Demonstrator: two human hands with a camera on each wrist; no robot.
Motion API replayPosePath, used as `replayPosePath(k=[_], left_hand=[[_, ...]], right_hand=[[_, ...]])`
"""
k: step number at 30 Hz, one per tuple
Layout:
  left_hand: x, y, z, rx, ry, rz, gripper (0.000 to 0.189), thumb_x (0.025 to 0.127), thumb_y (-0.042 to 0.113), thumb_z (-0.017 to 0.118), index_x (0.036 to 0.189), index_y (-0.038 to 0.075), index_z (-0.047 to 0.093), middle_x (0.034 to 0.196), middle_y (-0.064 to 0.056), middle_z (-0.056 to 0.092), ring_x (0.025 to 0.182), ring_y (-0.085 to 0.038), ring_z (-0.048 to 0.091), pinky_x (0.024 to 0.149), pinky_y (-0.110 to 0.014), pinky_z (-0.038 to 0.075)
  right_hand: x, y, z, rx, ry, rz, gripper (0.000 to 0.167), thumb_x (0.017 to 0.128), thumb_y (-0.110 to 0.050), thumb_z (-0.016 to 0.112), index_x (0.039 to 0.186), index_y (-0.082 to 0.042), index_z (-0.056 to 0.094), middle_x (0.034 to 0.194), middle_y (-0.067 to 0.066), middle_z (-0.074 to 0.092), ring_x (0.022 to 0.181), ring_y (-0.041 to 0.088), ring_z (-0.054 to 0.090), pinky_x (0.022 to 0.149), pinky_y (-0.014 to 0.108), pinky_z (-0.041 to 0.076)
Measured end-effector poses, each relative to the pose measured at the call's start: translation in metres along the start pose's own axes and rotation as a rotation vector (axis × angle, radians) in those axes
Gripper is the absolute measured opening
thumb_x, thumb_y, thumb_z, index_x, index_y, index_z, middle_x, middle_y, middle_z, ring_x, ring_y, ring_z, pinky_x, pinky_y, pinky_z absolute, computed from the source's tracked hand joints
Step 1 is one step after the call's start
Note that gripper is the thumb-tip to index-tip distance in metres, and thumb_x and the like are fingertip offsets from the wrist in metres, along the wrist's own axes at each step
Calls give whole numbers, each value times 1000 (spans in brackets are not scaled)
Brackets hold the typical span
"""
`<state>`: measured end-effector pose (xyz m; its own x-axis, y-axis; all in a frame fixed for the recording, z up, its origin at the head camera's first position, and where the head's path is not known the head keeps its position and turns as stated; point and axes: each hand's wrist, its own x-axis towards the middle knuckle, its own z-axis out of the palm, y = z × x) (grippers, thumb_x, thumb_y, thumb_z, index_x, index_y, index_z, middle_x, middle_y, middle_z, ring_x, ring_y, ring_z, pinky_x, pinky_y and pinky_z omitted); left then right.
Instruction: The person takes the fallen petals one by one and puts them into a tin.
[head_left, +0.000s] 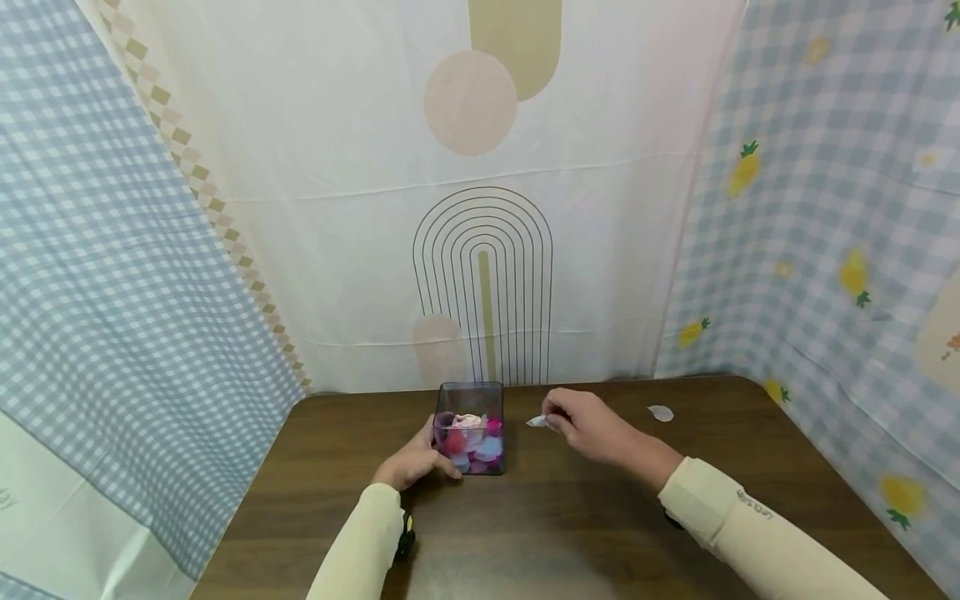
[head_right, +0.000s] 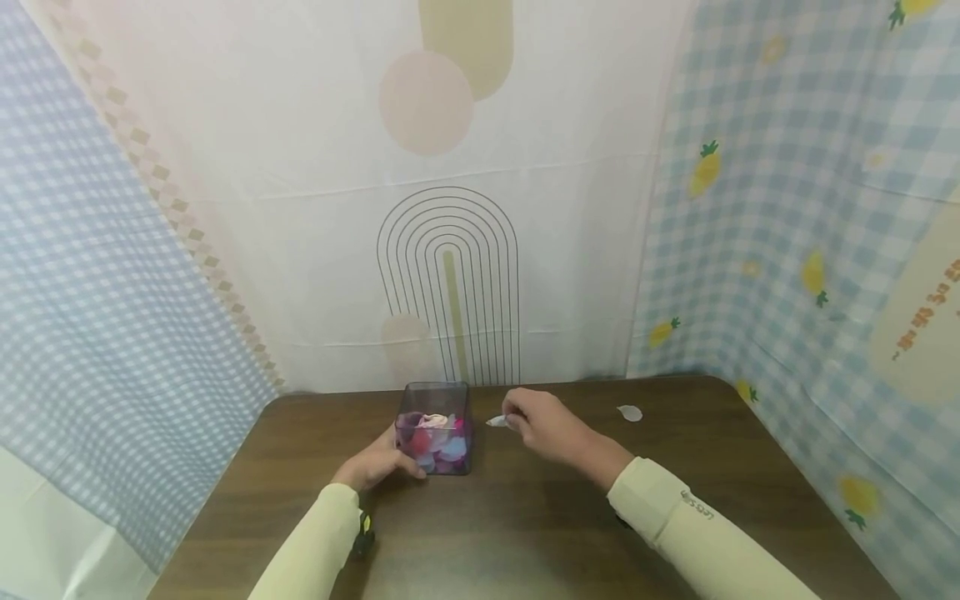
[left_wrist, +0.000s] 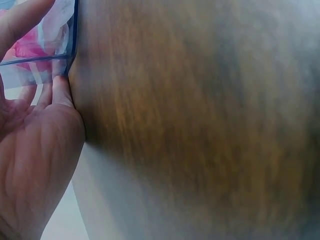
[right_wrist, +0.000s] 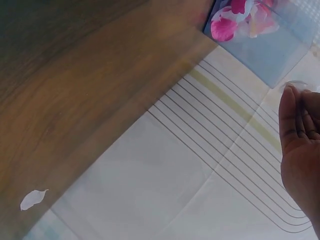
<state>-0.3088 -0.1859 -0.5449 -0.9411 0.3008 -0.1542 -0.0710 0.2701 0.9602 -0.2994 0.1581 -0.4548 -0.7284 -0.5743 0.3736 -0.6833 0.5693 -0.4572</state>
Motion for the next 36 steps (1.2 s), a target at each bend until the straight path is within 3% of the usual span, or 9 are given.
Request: replayPosePath(k=[9,19,28,36], left_hand=[[2,-3,-2,-1,4,-3,110,60,-9,89,154,13,35,154,-17,50,138,-31,49,127,-61,31],[-2,0,0,-22,3,-7,107,60,-9,89,152,11,36,151,-17,52,134,-29,52,126,-59,33],[-2,-5,-1,-34,-5,-15,107,62,-10,89,152,12,35,153,-16,52,132,-27,56,125,-55,36],[2,-4,-2,-59,-22,-10,107,63,-11,89,152,13,34,155,-17,51,134,-27,57,122,-51,41]], right_hand=[[12,-10,13,-14,31,-14,12,103,-9,68,98,-20,64,91,-7,67,76,3,54,70,25,50],[55,-34,40,-104,83,-23,13,105,-8,64,95,-16,64,91,-5,64,80,7,56,73,27,53],[97,-44,63,-128,-32,23,15,102,-4,65,90,-13,66,88,-1,67,78,11,57,72,30,53],[117,-39,77,-126,-125,84,18,98,4,60,91,-11,67,88,1,67,77,12,56,70,28,50]])
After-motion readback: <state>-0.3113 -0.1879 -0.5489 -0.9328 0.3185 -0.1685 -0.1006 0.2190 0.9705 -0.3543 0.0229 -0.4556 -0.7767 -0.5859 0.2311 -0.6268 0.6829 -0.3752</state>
